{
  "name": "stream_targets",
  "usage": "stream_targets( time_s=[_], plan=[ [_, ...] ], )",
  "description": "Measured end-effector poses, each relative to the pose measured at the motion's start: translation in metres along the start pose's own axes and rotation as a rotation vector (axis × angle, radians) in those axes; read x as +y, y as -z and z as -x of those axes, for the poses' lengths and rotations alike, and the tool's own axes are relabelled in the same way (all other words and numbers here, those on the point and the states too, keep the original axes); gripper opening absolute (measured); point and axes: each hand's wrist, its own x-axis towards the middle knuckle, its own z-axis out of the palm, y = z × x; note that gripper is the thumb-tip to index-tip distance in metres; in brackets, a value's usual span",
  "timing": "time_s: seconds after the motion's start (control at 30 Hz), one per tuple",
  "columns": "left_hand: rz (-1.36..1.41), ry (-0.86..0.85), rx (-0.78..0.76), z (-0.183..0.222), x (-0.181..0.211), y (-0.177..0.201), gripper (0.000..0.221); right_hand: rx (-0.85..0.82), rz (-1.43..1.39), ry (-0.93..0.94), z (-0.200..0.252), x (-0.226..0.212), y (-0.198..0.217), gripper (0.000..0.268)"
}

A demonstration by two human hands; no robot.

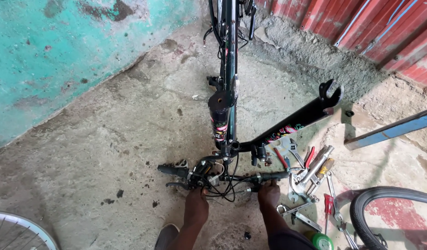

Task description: The person is attempting to mount a tire onto a bicycle wheel rim and then install the wheel onto the bicycle frame.

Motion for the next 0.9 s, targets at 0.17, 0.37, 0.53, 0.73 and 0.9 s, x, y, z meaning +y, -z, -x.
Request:
stream_targets(
  time_s=[0.17,0.37,0.53,0.73,0.9],
  plan=[
    [0.003,0.027,-0.007,0.0,0.009,0.008,0.02,0.075,-0.186,-0.477,0.031,-0.063,0.049,0.037],
    [-0.054,0.184,-0.124,0.005,0.025,0.014,0.023,-0.276,-0.311,-0.453,0.005,-0.024,0.035,0.058],
    [-0.297,0.107,-0.266,-0.028,-0.055,-0.025,0.044,0.079,-0.245,-0.416,0.002,-0.067,0.068,0.058],
    [-0.581,-0.013,-0.421,-0.104,-0.008,0.07,0.055,0.149,0.533,0.297,-0.078,-0.124,0.114,0.022],
    [-0.497,0.003,-0.29,-0.15,0.131,0.168,0.051,-0.056,-0.118,0.194,-0.088,-0.258,0.225,0.023]
  ],
)
